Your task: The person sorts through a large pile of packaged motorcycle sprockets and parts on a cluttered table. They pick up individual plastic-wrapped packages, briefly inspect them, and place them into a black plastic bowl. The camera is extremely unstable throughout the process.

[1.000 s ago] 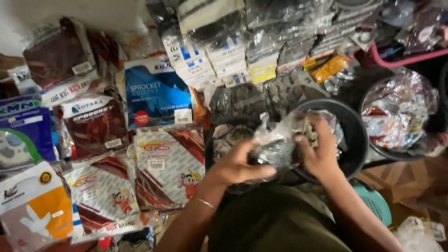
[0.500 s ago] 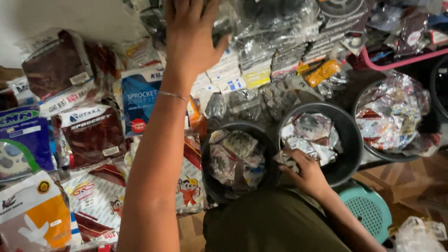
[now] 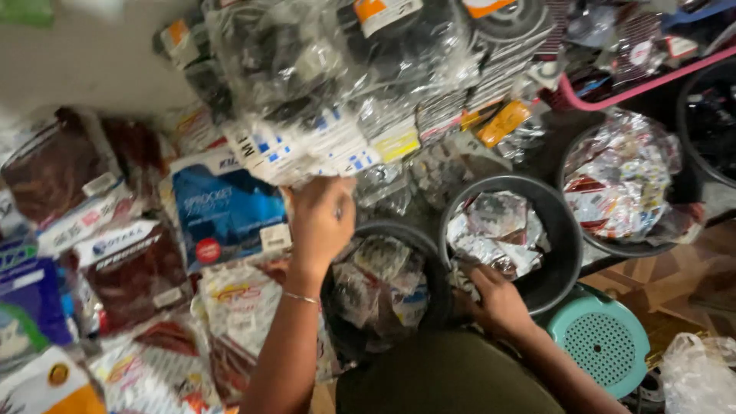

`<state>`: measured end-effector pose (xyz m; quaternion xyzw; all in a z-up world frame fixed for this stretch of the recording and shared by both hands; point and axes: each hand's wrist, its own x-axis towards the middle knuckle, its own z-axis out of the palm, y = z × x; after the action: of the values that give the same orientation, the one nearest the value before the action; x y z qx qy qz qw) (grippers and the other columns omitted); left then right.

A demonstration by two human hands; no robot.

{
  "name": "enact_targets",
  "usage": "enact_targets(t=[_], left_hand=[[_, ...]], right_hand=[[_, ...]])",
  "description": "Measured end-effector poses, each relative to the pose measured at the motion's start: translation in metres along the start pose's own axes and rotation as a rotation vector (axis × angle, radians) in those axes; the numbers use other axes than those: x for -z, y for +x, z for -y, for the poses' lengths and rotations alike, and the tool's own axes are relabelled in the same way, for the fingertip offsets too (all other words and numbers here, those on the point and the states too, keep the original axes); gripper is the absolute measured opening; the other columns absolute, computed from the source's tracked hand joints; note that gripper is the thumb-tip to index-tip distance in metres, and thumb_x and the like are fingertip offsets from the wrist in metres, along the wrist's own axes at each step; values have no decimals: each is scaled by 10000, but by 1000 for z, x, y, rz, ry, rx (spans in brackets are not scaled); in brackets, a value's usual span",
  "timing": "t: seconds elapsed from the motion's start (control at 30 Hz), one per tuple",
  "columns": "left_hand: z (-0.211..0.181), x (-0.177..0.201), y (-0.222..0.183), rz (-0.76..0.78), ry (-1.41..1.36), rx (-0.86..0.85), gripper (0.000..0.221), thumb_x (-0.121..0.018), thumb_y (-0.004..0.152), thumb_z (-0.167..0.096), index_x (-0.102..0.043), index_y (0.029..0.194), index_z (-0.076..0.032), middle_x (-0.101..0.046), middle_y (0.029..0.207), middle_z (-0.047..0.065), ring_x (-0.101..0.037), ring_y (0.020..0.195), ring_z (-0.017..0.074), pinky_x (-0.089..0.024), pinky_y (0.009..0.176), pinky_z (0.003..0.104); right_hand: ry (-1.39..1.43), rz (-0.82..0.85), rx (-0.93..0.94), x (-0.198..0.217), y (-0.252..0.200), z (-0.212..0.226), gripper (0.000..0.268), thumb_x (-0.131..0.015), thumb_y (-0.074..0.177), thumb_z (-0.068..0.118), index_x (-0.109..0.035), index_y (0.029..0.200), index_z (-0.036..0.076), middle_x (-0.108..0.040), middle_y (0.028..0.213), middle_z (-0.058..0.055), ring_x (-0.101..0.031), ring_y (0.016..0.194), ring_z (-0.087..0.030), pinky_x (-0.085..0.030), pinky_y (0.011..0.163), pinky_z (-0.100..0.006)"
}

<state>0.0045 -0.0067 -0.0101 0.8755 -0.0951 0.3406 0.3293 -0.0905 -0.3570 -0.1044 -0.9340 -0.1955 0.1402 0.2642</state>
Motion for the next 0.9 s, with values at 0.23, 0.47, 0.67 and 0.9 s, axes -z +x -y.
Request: enact_targets(t=[0.23, 0.47, 0.67, 0.9], left_hand=[[43, -101, -46, 676, 355, 215, 365, -668, 854, -74, -689, 1211, -4, -656, 1176, 192, -610, 1060, 402, -502, 934, 512], [36, -147, -42, 790, 665, 299, 445, -683, 867, -156, -668, 1268, 36, -645, 1018, 243, -622, 797, 368, -460, 777, 484], [39, -147, -42, 964, 607, 519, 501, -784, 850, -430, -710, 1112, -10, -610, 1224, 227, -592, 1098, 393, -462, 941, 501], [10, -108, -24, 777, 247, 639, 475, -730, 828, -151, -510, 1233, -38, -710, 922, 165, -702, 809, 443, -547, 683, 557]], right_hand=[[-9, -84, 43, 10, 4, 16, 457, -743, 850, 306, -643, 1233, 79, -693, 1141, -105, -698, 925, -327, -574, 799, -422], [-26, 62, 33, 13, -4, 0, 635, -768, 823, 378, -553, 1369, 138, -650, 1207, -92, -694, 938, -339, -570, 784, -440], [-21, 170, -11, 42, -10, 7, 695, -818, 782, 320, -531, 1382, 116, -658, 1295, -119, -692, 1017, -355, -570, 824, -465], [105, 122, -86, 53, -12, -7, 525, -784, 807, 315, -609, 1254, 100, -750, 986, -107, -718, 659, -290, -583, 642, -406]])
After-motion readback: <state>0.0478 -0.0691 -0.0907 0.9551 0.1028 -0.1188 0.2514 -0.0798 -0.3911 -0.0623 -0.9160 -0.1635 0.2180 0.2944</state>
